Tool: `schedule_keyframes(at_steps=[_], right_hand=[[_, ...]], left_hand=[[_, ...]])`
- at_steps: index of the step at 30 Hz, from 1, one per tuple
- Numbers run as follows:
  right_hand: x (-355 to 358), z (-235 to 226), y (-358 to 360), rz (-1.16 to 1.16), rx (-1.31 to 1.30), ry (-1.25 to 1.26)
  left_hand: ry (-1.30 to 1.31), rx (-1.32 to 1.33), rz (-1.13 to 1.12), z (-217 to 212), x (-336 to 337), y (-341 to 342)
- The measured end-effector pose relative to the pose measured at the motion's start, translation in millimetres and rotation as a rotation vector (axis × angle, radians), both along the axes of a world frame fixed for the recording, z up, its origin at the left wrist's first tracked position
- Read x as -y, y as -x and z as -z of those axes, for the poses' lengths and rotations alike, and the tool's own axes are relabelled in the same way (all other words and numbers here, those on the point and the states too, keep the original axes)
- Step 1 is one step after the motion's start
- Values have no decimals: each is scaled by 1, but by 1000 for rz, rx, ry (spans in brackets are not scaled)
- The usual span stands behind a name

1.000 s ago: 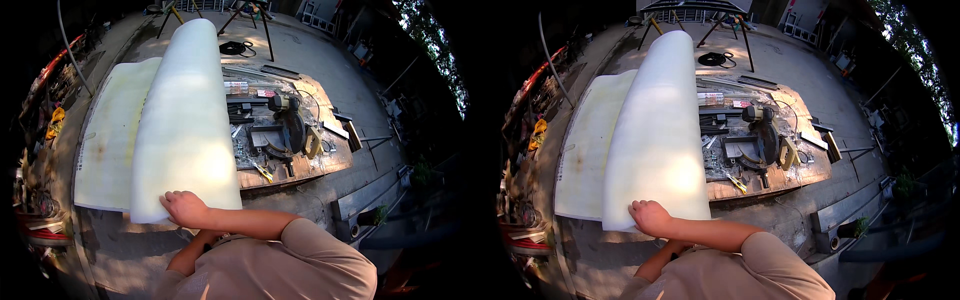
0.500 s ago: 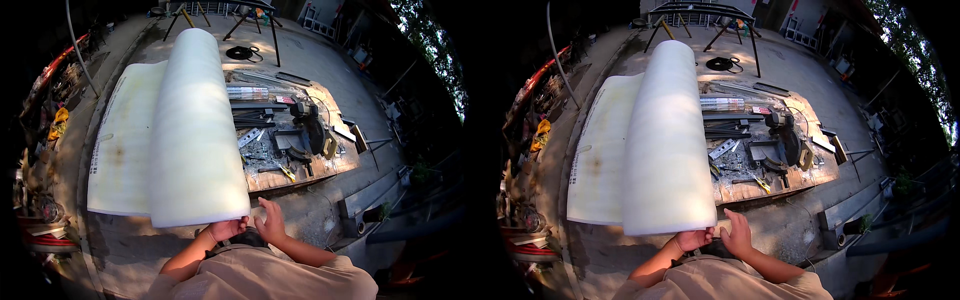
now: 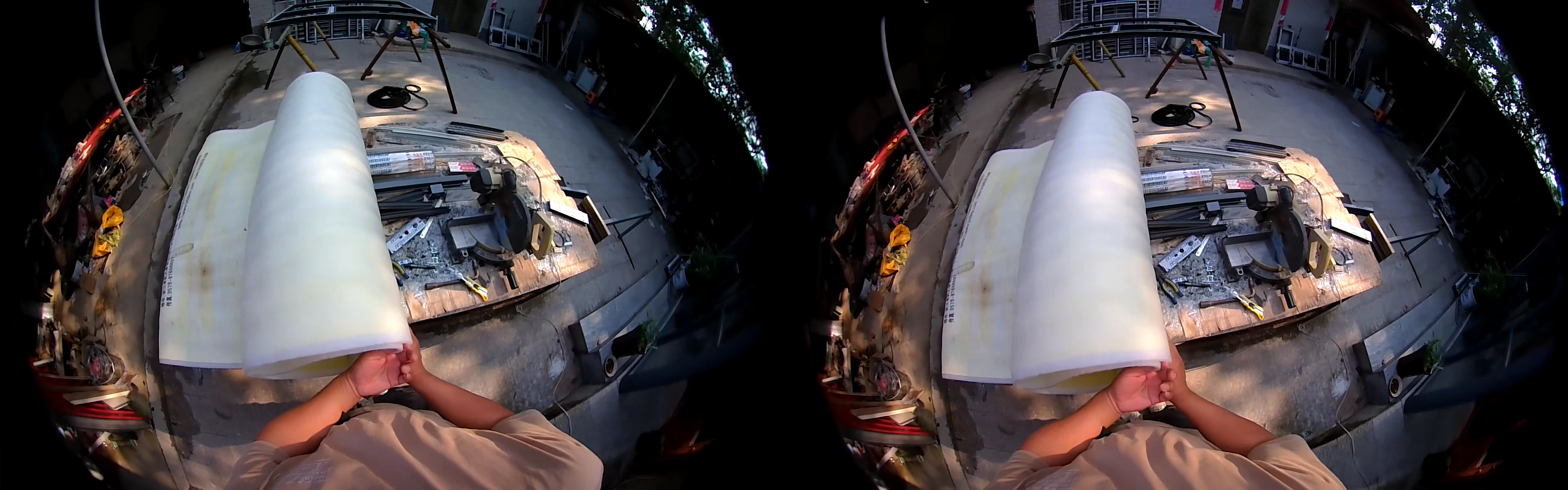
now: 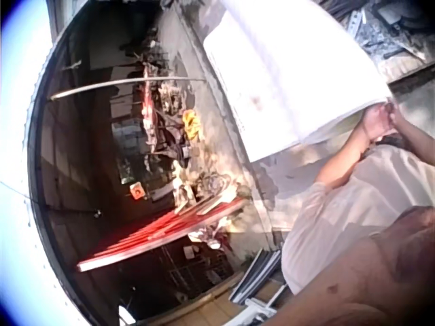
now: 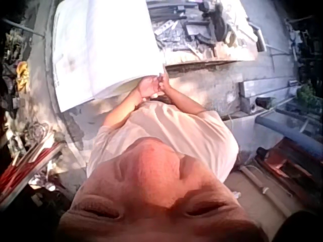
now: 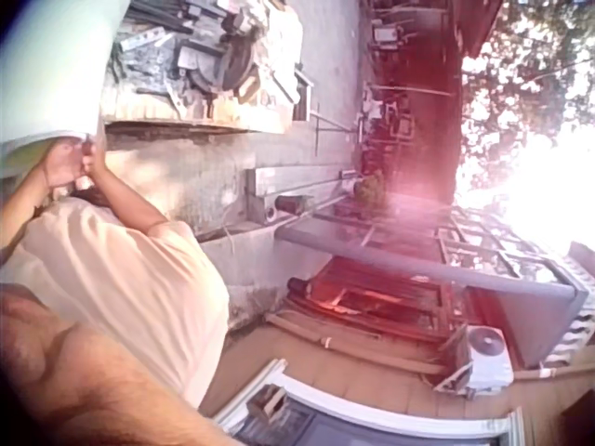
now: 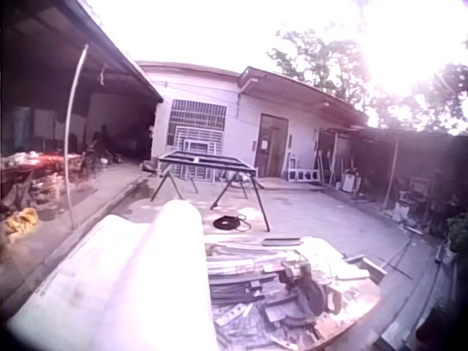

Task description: The person carries window frames from a work table and leans them against a wall, then rolls up a large sheet of padding and places it in a storage area before returning to move more metal frames.

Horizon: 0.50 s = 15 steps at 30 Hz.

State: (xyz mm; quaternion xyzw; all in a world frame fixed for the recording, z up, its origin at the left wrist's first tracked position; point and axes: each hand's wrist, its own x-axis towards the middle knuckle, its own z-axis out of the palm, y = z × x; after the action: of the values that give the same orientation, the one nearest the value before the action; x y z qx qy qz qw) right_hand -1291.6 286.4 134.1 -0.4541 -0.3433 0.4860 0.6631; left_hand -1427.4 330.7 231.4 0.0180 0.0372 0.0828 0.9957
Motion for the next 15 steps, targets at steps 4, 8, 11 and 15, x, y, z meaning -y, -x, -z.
schedule_keyframes(at_steps=[4, 8, 11, 15], right_hand=[[12, -7, -15, -99, 197, -55], [28, 3, -18, -194, 202, -37], [31, 19, -5, -215, 191, 59], [31, 55, -7, -138, 29, 270]], left_hand=[[-24, -105, 47, 0, 1, -5], [-139, -202, 156, 4, 5, -11], [-224, -344, 290, 6, 11, -14], [-766, -614, 378, -27, 21, -7]])
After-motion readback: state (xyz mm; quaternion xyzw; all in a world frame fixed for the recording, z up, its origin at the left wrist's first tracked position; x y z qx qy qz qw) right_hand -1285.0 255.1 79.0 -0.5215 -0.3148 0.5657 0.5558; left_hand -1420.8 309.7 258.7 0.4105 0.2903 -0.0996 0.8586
